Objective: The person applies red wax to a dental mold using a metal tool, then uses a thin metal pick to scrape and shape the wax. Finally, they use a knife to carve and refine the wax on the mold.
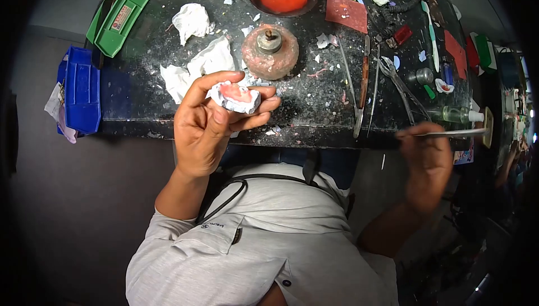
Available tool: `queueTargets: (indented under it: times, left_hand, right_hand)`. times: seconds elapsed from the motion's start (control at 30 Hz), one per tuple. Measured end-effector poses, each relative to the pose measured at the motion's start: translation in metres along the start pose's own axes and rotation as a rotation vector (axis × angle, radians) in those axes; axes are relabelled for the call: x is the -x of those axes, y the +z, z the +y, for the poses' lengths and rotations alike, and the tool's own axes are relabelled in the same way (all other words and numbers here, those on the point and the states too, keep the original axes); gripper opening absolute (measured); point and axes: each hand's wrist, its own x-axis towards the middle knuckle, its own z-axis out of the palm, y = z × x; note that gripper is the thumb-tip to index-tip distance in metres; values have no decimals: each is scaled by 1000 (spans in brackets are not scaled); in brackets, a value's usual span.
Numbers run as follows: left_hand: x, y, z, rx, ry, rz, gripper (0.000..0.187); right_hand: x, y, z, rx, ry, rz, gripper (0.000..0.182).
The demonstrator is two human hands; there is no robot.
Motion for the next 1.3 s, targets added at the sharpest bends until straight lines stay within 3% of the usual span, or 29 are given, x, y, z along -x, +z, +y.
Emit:
queueTargets:
  times: [0.07, 0.3, 0.4, 0.47, 0.6, 0.67, 0.7, 0.9, 0.97, 1.1, 1.17, 1.3]
  left_hand:
    - [1, 4, -2, -27, 4, 5, 44]
    - [11, 12, -7, -133, 107, -5, 43]
    - [14, 14, -9, -167, 136, -17, 41]
    - [17, 13, -14, -123, 134, -31, 40]
    - [16, 11, -21, -150, 229, -88, 41]
    - [16, 10, -23, -105, 261, -125, 44]
    - [16, 9, -24, -104, 260, -124, 44]
    - [14, 8, -25, -229, 353, -185, 54]
    - [17, 14, -16, -275, 219, -85, 62]
    - [18, 14, -12, -272, 196, -61, 61]
    - [18, 13, -9, -156, 85, -33, 49]
    - [17, 9, -8, -87, 34, -27, 44]
  right_hand:
    - [1, 28, 7, -222, -36, -189, 19]
    - [4, 95, -25, -196, 77, -230, 10]
    - [5, 106, -33, -263, -25, -295, 12]
    - [7, 111, -37, -139, -177, -308, 17]
    - [14, 128, -34, -266, -193, -267, 22]
    - [5, 128, -31, 23, -541, -381, 28]
    - [4, 130, -28, 1, -594, -372, 28]
    - [10, 133, -25, 5, -598, -392, 26]
    - [9, 132, -24, 14, -595, -394, 25]
    - [8, 128, -27, 33, -573, -406, 26]
    - [8, 127, -28, 14, -569, -422, 26]
    - [10, 123, -35, -23, -516, -471, 26]
